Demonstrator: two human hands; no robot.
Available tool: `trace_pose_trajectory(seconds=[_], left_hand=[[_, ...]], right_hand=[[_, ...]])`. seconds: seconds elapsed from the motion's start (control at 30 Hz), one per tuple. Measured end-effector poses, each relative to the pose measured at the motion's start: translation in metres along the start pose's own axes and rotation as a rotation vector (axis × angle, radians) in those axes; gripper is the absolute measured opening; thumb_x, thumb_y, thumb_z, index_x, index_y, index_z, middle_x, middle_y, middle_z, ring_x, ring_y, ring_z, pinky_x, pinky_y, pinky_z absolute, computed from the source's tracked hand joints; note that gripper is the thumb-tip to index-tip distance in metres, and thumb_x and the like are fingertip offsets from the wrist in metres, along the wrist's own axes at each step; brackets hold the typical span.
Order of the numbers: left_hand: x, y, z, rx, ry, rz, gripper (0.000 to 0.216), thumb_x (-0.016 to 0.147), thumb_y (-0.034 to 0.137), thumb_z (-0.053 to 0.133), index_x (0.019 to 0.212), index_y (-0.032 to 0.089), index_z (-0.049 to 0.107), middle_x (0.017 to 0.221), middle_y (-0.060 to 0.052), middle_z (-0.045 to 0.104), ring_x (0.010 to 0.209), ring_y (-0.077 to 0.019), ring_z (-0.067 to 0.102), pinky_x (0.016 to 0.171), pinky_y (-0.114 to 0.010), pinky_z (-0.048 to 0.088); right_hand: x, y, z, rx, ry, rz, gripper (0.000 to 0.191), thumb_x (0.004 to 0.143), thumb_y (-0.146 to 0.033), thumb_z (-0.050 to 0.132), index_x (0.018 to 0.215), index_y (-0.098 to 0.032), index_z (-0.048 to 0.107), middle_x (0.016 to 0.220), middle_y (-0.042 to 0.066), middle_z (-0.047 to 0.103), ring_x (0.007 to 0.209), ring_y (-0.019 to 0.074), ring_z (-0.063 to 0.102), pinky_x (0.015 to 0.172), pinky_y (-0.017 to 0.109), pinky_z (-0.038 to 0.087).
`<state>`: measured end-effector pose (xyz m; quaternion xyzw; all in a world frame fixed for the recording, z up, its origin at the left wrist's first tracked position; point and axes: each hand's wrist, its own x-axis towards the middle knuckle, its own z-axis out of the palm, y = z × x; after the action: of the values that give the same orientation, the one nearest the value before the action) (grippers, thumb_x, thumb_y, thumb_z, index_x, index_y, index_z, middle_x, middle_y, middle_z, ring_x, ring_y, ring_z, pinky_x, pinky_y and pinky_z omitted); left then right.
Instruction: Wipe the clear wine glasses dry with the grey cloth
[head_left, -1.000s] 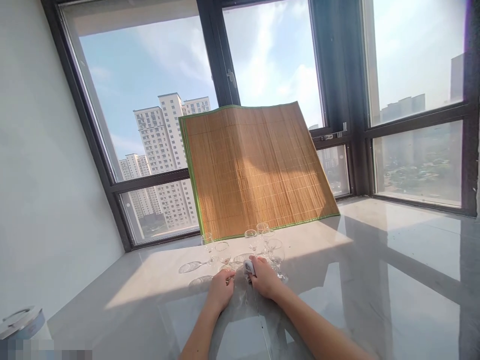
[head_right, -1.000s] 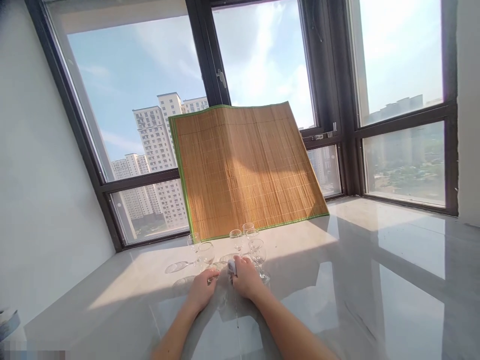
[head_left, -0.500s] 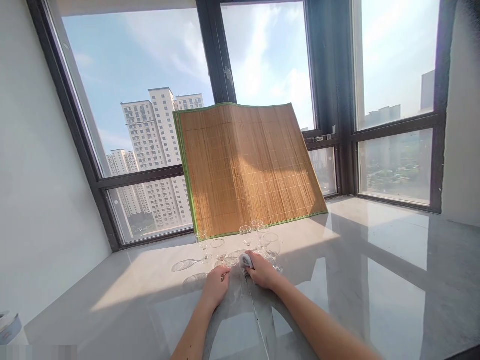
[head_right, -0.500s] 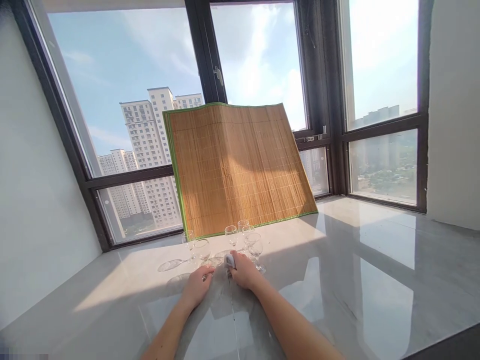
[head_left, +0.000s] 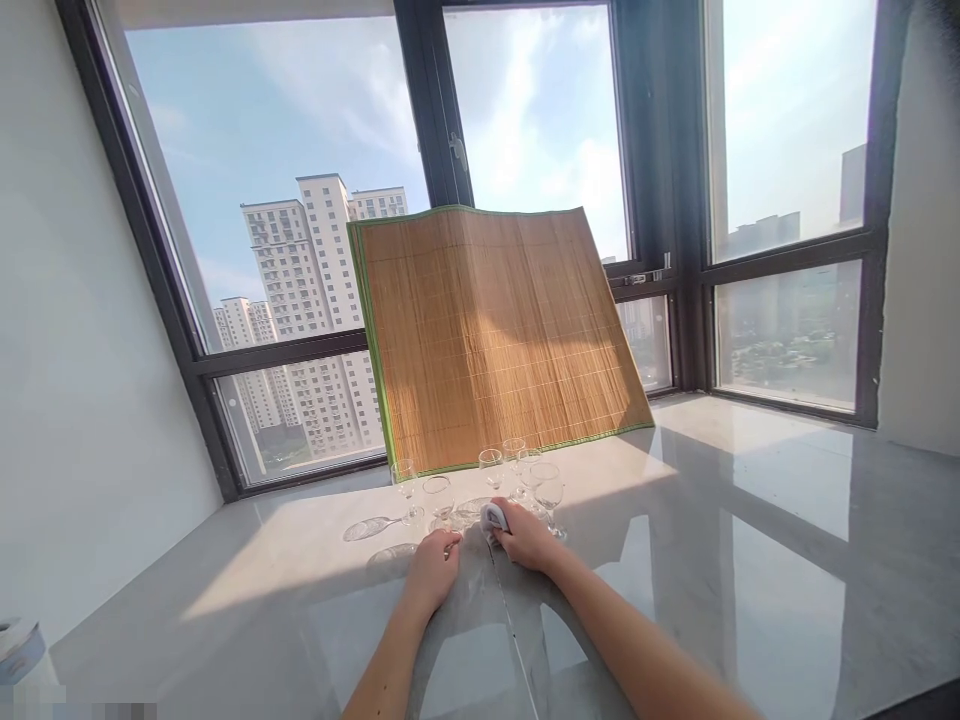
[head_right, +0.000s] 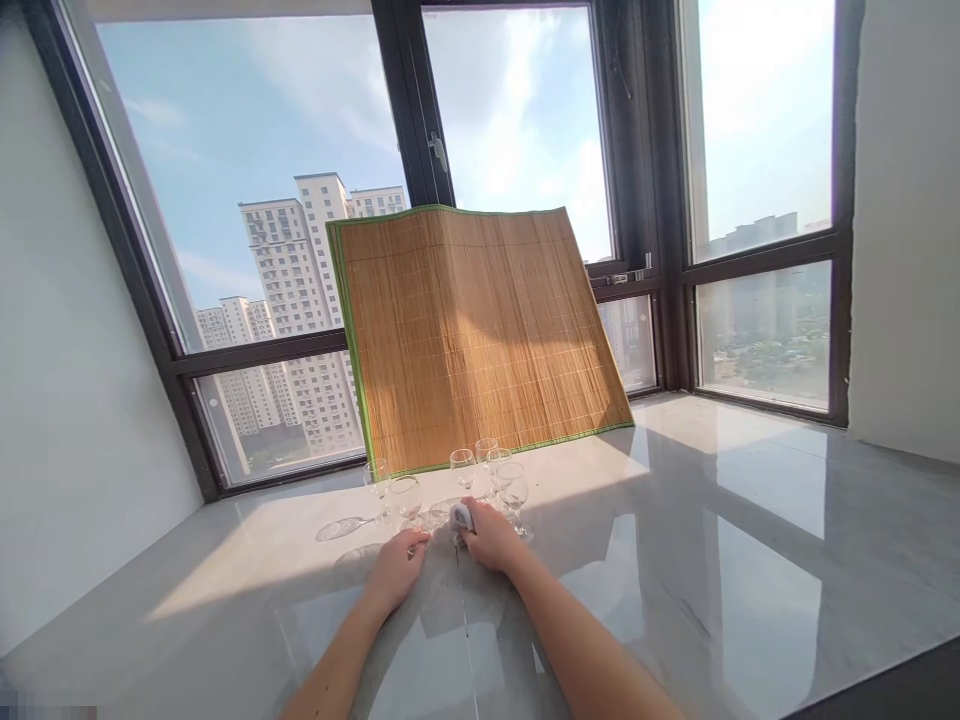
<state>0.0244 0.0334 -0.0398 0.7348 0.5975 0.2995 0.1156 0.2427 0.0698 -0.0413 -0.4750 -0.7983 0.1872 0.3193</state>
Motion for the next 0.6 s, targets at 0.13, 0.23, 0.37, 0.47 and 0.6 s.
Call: trace_pose_trajectory(seconds=[0.13, 0.23, 0.37, 0.47, 0.6], left_hand=[[0.000, 0.001, -0.001, -0.020, -0.006, -0.002, 0.033, 0.087, 0.020, 0.048, 0.108, 0.020, 0.074, 0.122, -0.008, 0.070, 0.122, -0.0194, 0.059, 0.106, -0.029, 0.041], [-0.001, 0.001, -0.002, -0.022, -0.011, -0.001, 0.035, 0.086, 0.018, 0.048, 0.109, 0.020, 0.074, 0.123, -0.008, 0.070, 0.122, -0.0202, 0.059, 0.107, -0.031, 0.040], [0.000, -0.002, -0.001, -0.032, -0.018, -0.001, 0.036, 0.085, 0.017, 0.047, 0.109, 0.020, 0.074, 0.122, -0.008, 0.070, 0.121, -0.0204, 0.059, 0.107, -0.031, 0.040], [0.001, -0.004, -0.001, -0.029, -0.023, 0.014, 0.036, 0.086, 0.017, 0.047, 0.110, 0.017, 0.073, 0.123, -0.010, 0.069, 0.119, -0.0205, 0.060, 0.107, -0.032, 0.040], [0.001, -0.003, -0.002, -0.023, -0.031, 0.049, 0.035, 0.087, 0.018, 0.045, 0.106, 0.019, 0.074, 0.117, -0.009, 0.070, 0.113, -0.0202, 0.061, 0.102, -0.031, 0.042]], right_hand=[[-0.001, -0.002, 0.001, -0.043, 0.006, 0.039, 0.049, 0.085, -0.024, 0.051, 0.134, -0.020, 0.045, 0.123, 0.013, 0.062, 0.111, 0.0255, 0.057, 0.087, 0.030, 0.036], [-0.001, -0.006, 0.000, -0.074, 0.002, 0.050, 0.047, 0.085, -0.025, 0.051, 0.132, -0.021, 0.047, 0.123, 0.012, 0.063, 0.111, 0.0253, 0.057, 0.087, 0.030, 0.036], [0.006, -0.012, -0.001, -0.129, -0.030, 0.079, 0.036, 0.086, -0.025, 0.053, 0.122, -0.023, 0.052, 0.113, 0.008, 0.065, 0.101, 0.0224, 0.059, 0.079, 0.028, 0.036], [0.014, -0.018, 0.000, -0.148, -0.027, 0.096, 0.028, 0.086, -0.025, 0.054, 0.114, -0.022, 0.055, 0.106, 0.007, 0.066, 0.093, 0.0206, 0.060, 0.072, 0.027, 0.033], [0.018, -0.025, 0.005, -0.175, 0.003, 0.120, 0.028, 0.086, -0.024, 0.052, 0.113, -0.020, 0.055, 0.104, 0.009, 0.066, 0.093, 0.0217, 0.060, 0.072, 0.028, 0.033]])
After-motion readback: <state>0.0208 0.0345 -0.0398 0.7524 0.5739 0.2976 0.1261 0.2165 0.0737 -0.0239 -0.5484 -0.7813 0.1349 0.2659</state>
